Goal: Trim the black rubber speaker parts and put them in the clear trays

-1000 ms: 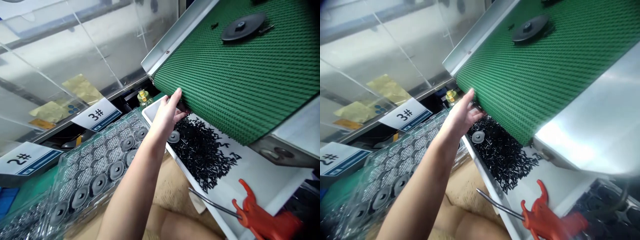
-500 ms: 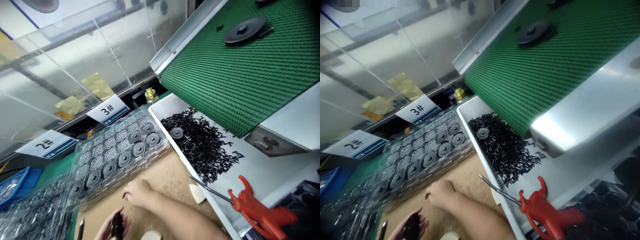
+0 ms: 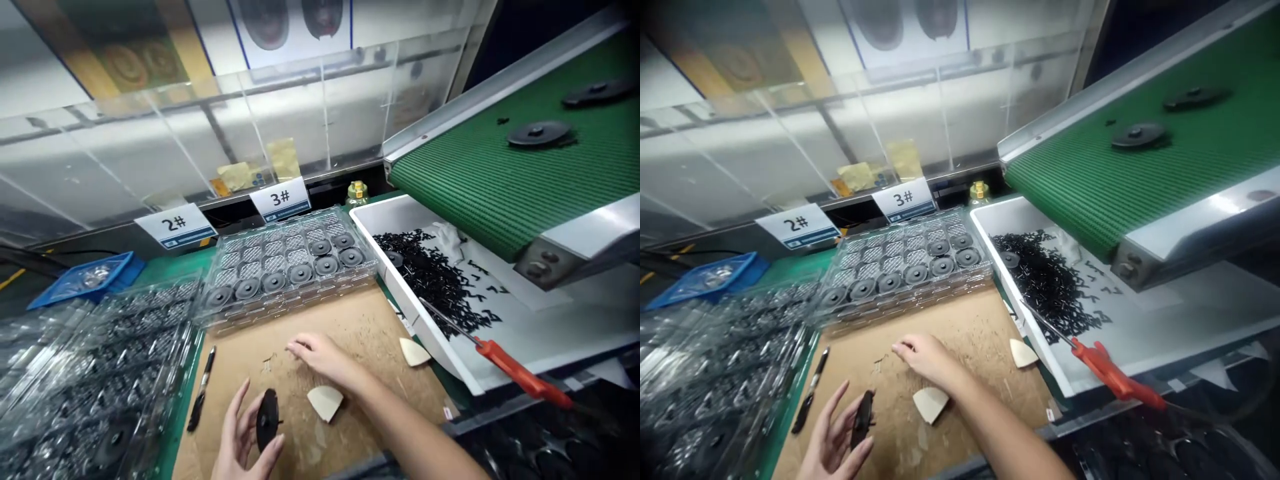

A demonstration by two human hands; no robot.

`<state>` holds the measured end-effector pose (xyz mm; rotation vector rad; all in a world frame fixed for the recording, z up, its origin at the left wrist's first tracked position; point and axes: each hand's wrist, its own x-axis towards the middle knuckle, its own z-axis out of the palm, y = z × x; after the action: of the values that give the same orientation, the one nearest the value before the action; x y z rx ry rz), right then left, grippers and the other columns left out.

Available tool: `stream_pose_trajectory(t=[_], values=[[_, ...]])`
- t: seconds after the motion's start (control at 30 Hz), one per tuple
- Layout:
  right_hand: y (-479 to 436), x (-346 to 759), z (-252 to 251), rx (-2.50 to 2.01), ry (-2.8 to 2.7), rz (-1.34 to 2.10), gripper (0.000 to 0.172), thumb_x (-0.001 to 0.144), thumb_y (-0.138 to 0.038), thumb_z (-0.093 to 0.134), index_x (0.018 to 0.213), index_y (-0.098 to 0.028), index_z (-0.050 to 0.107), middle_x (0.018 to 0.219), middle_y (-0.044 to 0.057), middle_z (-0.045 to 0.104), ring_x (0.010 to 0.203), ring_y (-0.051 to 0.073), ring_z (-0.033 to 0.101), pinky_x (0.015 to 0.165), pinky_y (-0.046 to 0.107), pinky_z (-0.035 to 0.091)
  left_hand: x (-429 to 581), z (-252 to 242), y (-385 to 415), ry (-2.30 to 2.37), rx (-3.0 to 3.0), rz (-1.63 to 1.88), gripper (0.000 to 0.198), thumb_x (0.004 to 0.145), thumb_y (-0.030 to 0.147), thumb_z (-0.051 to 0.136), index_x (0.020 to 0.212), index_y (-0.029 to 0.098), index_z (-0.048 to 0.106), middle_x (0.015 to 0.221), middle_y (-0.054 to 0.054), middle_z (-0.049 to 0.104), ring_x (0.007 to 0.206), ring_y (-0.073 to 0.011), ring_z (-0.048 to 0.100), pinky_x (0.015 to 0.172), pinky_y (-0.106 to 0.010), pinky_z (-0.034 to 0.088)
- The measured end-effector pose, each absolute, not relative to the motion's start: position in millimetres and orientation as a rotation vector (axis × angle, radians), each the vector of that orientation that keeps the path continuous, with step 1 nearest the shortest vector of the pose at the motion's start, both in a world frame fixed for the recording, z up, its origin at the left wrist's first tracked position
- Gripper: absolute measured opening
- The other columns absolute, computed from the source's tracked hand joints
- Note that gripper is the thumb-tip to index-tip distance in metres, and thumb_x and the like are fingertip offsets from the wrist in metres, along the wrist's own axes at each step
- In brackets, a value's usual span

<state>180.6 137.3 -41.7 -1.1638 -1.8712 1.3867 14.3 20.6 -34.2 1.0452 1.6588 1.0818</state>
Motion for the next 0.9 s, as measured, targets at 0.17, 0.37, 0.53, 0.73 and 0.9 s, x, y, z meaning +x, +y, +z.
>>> stream_pose_trajectory(t=[0.17,0.37,0.53,0.73,0.9], values=[[57,191,-26,-0.993,-1.713,1.722,0.054,0.087,-0.06,0.034,0.078,-0.014,0.06,0.068,0.001,0.056,0.059,0.01,0.052,0.057,0.022,0.042,28,-26,10,1.544,1.365,1.073,0.072,0.069,0.038,0.067,0.132,0.026,0.036,0.121,-0.009,0.06,0.112,-0.0269,0.055,0.096,-0.039,0.042],[18,187,-30,-1.0,-1.348,1.972,0.051,0.082,-0.063,0.043,0.073,-0.014,0.052,0.057,-0.001,0.049,0.049,0.008,0.046,0.051,0.02,0.035,21,-21,-7,1.378,1.503,1.042,0.074,0.067,0.027,0.072,0.132,0.032,0.038,0.13,-0.008,0.054,0.119,-0.0274,0.049,0.103,-0.042,0.034],[1,161,-35,-1.014,-1.112,2.096,0.052,0.082,-0.065,0.038,0.071,-0.015,0.048,0.054,-0.002,0.047,0.043,0.005,0.038,0.046,0.018,0.03,13,-21,-25,1.297,1.215,1.13,0.074,0.069,0.025,0.071,0.132,0.031,0.033,0.133,-0.008,0.05,0.122,-0.0257,0.047,0.104,-0.042,0.034],[-15,125,-31,-1.099,-1.196,2.09,0.067,0.084,-0.07,0.016,0.076,-0.014,0.053,0.047,-0.002,0.044,0.035,0.007,0.034,0.041,0.023,0.036,4,-23,-33,1.108,0.742,1.334,0.075,0.058,0.035,0.079,0.124,0.029,0.044,0.128,-0.009,0.055,0.119,-0.0265,0.05,0.099,-0.035,0.041],[2,157,-33,-1.449,-1.481,1.517,0.05,0.087,-0.056,0.037,0.109,-0.017,0.06,0.084,0.01,0.061,0.071,0.018,0.055,0.07,0.035,0.046,-18,-26,-24,0.875,0.369,1.367,0.067,0.057,0.037,0.08,0.117,0.029,0.05,0.127,-0.006,0.056,0.115,-0.0279,0.053,0.097,-0.035,0.043]])
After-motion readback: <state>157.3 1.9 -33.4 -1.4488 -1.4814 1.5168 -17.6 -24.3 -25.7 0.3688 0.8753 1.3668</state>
